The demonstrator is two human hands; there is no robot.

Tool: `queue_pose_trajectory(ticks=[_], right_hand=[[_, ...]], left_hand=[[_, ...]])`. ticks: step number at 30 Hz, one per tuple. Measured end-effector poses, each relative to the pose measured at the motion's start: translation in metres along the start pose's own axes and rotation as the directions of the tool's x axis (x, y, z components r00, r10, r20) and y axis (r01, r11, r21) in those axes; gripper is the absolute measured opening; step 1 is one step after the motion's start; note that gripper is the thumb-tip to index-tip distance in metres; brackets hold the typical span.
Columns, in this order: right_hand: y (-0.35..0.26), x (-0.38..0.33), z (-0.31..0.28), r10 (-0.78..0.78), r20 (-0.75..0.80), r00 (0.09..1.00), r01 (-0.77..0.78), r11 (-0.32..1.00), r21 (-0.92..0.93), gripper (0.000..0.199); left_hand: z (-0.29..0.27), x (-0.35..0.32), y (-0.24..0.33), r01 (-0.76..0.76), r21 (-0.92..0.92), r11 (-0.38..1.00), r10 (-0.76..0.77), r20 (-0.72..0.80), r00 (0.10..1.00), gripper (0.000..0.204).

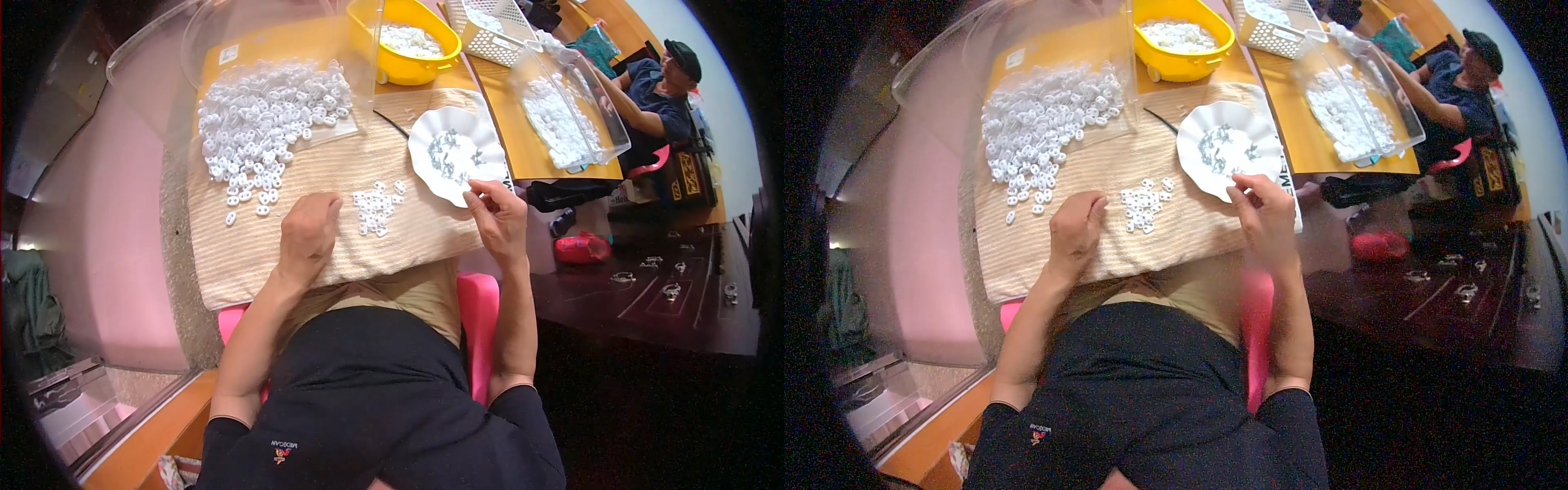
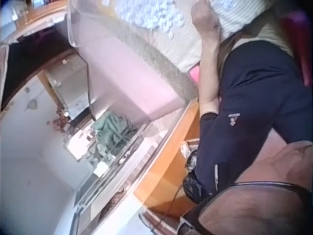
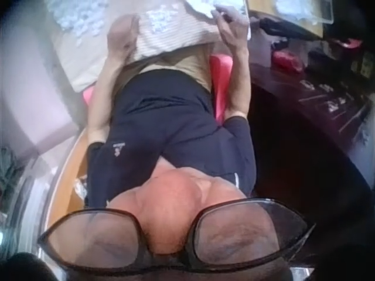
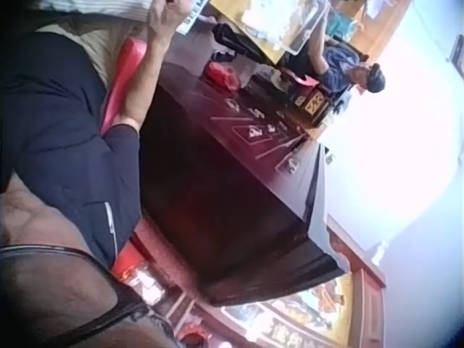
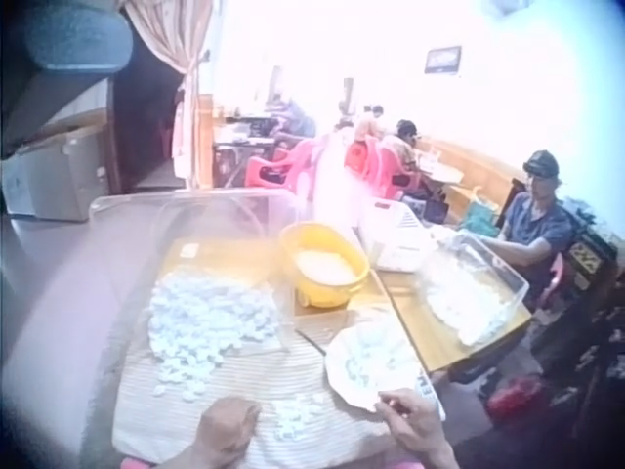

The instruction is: Sorting and inspecting small white plastic components on a table.

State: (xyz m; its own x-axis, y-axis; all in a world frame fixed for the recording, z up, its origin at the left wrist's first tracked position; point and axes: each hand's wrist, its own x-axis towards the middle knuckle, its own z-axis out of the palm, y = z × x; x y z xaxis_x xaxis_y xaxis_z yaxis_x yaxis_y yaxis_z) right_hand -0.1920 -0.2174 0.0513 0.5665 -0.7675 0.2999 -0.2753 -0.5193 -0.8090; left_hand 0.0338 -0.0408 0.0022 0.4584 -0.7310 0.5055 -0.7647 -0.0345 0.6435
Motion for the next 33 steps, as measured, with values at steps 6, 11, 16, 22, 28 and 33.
queue_pose_trajectory(ticks=[6,11,16,22,28,33], right_hand=[[0.027,0.030,-0.014,-0.038,-0.042,0.998,0.029,0.983,-0.180,0.018],[0.038,0.053,-0.016,-0.019,0.123,0.992,0.061,0.936,-0.346,0.019],[0.039,0.064,-0.011,-0.028,0.247,0.969,0.168,0.805,-0.568,0.020],[0.040,0.075,-0.006,0.055,0.311,0.949,0.172,0.736,-0.655,0.019],[0.040,0.081,0.001,0.128,0.323,0.938,0.139,0.714,-0.686,0.018],[0.040,0.084,0.004,0.155,0.342,0.927,0.140,0.702,-0.698,0.016]], left_hand=[[-0.005,-0.003,0.005,0.333,-0.322,0.886,-0.316,0.105,0.943,0.012],[-0.008,-0.005,0.000,0.402,-0.398,0.825,-0.359,0.179,0.916,0.015],[-0.008,-0.007,-0.004,0.469,-0.504,0.725,-0.409,0.232,0.882,0.014],[-0.011,-0.005,0.001,0.431,-0.558,0.709,-0.346,0.258,0.902,0.014],[-0.009,-0.008,-0.003,0.403,-0.630,0.664,-0.312,0.256,0.915,0.017],[-0.010,-0.007,-0.004,0.497,-0.682,0.536,-0.373,0.337,0.865,0.017]])
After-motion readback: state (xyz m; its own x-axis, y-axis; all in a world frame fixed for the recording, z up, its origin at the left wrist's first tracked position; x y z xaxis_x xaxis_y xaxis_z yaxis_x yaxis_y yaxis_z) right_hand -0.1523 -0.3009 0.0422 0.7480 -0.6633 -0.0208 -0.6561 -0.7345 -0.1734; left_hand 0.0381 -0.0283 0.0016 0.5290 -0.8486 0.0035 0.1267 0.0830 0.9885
